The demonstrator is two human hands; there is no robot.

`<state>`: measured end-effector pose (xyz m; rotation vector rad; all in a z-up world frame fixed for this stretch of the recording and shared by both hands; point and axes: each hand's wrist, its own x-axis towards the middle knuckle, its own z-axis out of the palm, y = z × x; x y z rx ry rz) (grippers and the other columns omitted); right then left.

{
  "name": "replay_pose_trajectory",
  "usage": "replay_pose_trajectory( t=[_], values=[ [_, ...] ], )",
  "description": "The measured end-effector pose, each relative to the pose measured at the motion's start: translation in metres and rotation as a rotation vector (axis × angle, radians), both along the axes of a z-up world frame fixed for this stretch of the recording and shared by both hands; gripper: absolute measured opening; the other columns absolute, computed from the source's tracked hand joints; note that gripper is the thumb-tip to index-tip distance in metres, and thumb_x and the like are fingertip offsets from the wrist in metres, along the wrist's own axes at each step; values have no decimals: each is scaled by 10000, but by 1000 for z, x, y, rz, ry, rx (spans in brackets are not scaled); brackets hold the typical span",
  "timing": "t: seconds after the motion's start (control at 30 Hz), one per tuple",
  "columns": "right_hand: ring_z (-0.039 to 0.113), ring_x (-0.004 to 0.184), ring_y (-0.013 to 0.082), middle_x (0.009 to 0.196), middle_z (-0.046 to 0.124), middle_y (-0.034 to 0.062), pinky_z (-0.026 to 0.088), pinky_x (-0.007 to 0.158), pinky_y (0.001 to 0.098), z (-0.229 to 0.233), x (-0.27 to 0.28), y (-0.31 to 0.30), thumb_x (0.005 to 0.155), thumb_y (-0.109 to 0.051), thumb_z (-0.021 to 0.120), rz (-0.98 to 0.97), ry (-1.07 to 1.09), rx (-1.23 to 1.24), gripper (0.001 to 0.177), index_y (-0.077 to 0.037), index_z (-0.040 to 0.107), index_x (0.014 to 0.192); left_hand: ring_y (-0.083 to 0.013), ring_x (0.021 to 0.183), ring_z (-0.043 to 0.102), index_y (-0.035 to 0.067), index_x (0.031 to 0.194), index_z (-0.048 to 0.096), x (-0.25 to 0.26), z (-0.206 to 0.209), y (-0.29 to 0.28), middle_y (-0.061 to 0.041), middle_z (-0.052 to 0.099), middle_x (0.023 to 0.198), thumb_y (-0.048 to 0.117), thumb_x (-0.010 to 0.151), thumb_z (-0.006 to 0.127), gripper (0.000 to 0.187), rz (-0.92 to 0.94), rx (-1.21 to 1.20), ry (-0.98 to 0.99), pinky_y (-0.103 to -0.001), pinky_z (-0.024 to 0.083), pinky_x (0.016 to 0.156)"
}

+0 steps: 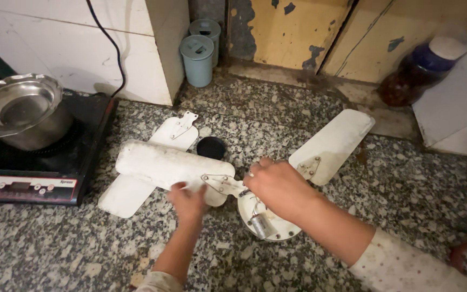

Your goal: The person assembles a ceiling fan by attaching three white blades to the central motor housing using a screwdriver. They tighten each blade's mounting screws in sequence while the fan rests on a tiled floor.

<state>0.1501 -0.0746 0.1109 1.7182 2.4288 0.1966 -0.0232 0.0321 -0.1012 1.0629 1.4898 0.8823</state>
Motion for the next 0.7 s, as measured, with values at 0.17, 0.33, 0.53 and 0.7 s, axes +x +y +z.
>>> replay_pose_trajectory(
  t=[0.17, 0.33, 0.53, 0.7],
  values=[
    [674, 961, 263, 920, 721, 102, 584, 687, 371, -11, 2, 8, 762, -69, 694, 41, -206, -72, 125, -85, 741, 877, -321, 1038, 679, 111, 1370, 275, -21, -40, 30, -209, 573, 1249, 104, 859, 740, 691, 172, -279, -488, -414, 603, 788],
    [706, 879, 272, 858, 734, 105, 579, 663, 388, -24, 9, 16, 805, -113, 673, 81, -201, -99, 75, -109, 748, 816, -280, 906, 637, 79, 1325, 321, -12, -63, 38, -187, 601, 1146, 13, 869, 737, 621, 257, -276, -556, -406, 584, 700],
    [732, 790, 289, 796, 731, 118, 578, 674, 425, -37, 14, 13, 798, -108, 663, 23, -79, -206, 82, -106, 745, 788, -202, 825, 717, 29, 1074, 683, -25, -78, 36, -72, 742, 960, 88, 923, 695, 163, 56, -270, -658, -358, 607, 707],
    [730, 861, 297, 844, 749, 111, 584, 734, 442, -37, 3, 6, 807, -106, 662, -210, 18, -292, 100, -131, 753, 838, -201, 824, 722, 33, 1096, 678, -26, -72, 30, -87, 751, 991, 99, 927, 700, 183, 58, -245, -646, -351, 595, 699]
  ],
)
